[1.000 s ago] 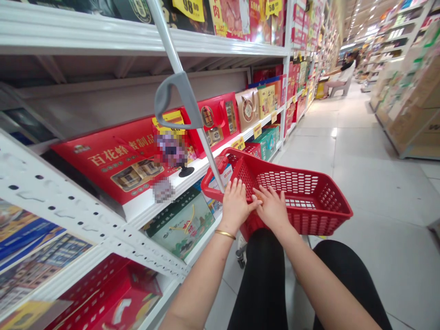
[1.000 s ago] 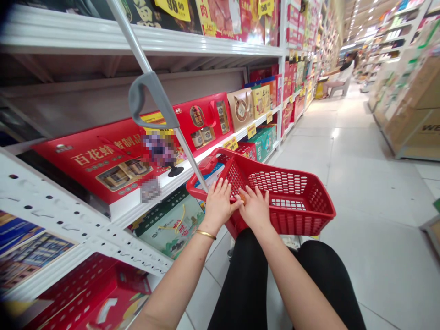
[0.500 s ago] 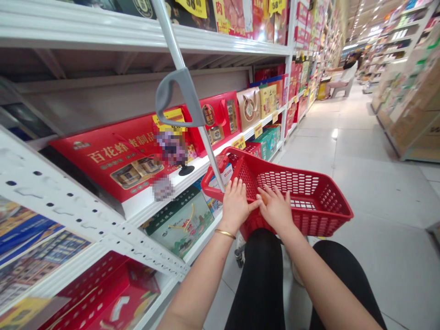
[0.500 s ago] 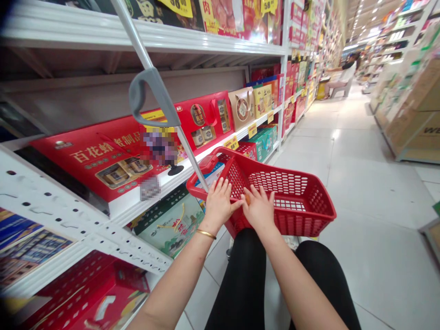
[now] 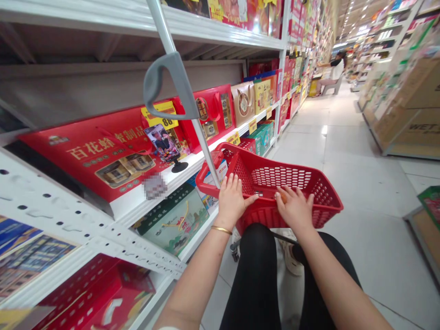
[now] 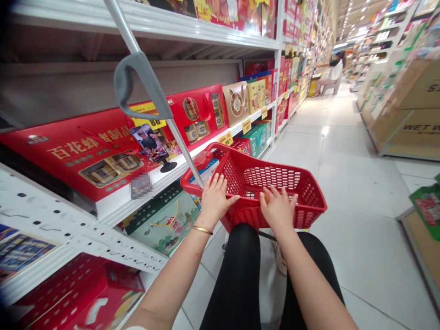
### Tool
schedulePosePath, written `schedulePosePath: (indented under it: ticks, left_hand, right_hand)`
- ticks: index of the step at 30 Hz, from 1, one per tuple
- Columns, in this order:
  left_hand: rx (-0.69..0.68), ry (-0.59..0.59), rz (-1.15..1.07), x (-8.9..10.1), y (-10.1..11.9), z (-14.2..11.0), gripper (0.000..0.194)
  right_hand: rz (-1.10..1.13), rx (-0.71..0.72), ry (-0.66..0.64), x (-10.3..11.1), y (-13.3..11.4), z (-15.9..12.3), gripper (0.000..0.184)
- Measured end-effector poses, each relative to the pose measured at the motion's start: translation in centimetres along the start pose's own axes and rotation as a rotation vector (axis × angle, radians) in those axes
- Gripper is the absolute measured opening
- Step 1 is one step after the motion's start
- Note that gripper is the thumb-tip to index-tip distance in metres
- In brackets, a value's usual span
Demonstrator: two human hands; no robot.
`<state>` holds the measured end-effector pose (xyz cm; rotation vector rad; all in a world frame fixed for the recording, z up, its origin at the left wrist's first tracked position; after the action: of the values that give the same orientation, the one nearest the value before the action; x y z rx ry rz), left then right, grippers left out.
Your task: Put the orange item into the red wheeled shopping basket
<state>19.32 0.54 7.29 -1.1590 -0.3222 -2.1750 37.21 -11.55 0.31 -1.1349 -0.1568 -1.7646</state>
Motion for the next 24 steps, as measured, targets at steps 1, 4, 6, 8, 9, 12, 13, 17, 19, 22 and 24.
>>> schedulePosePath:
  ticks: [1, 4, 6, 8, 9, 12, 13, 17, 19, 22, 24]
  left_hand:
    - [0.001, 0.003, 0.003, 0.0, 0.0, 0.0, 0.088]
    - [-0.013, 0.005, 0.019, 0.1, 0.0, -0.1, 0.08]
    - [-0.027, -0.001, 0.034, 0.1, 0.0, -0.1, 0.078]
    - [-0.04, -0.006, 0.045, 0.1, 0.1, -0.1, 0.079]
    - [-0.042, -0.004, 0.048, 0.1, 0.1, -0.1, 0.08]
    - [-0.042, 0.01, 0.039, 0.1, 0.1, 0.0, 0.083]
    - [-0.042, 0.014, 0.032, 0.0, 0.1, 0.0, 0.084]
    - [-0.044, 0.031, 0.012, 0.0, 0.2, -0.1, 0.082]
    - [-0.046, 0.038, 0.018, 0.1, 0.2, -0.1, 0.075]
    - [-0.053, 0.033, 0.039, 0.1, 0.2, -0.2, 0.066]
    - [-0.064, 0.034, 0.054, 0.1, 0.2, -0.2, 0.063]
  right_hand:
    - [0.026, 0.042, -0.003, -0.2, -1.8, 0.0, 0.05]
    - [0.157, 0.209, -0.028, -1.0, -8.0, -0.4, 0.049]
    - [0.211, 0.263, -0.031, -1.2, -10.3, -0.5, 0.048]
    - [0.211, 0.264, -0.017, -1.2, -10.3, -0.6, 0.048]
    - [0.195, 0.255, -0.006, -1.0, -9.5, -0.6, 0.048]
    - [0.112, 0.194, 0.04, -0.4, -5.1, -0.9, 0.049]
    - [0.08, 0.157, 0.056, -0.1, -3.4, -0.9, 0.049]
    - [-0.001, 0.054, 0.073, 0.2, -0.8, -0.9, 0.051]
    - [0.01, 0.082, 0.054, -0.2, -2.8, -0.7, 0.052]
    - [0.077, 0.173, 0.02, -1.0, -7.4, -0.4, 0.051]
    - [0.114, 0.201, 0.015, -1.1, -9.3, -0.3, 0.05]
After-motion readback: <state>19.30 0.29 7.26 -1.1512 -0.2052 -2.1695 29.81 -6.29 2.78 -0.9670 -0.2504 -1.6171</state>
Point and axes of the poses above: each hand's wrist, its own z-axis towards the middle knuckle, its own x-axis out of the back of the hand, y = z × x, the point moved 8 cm from there along z, towards the middle knuckle, and after that the axes turned 11 degrees about y, right-handed, at the moved point
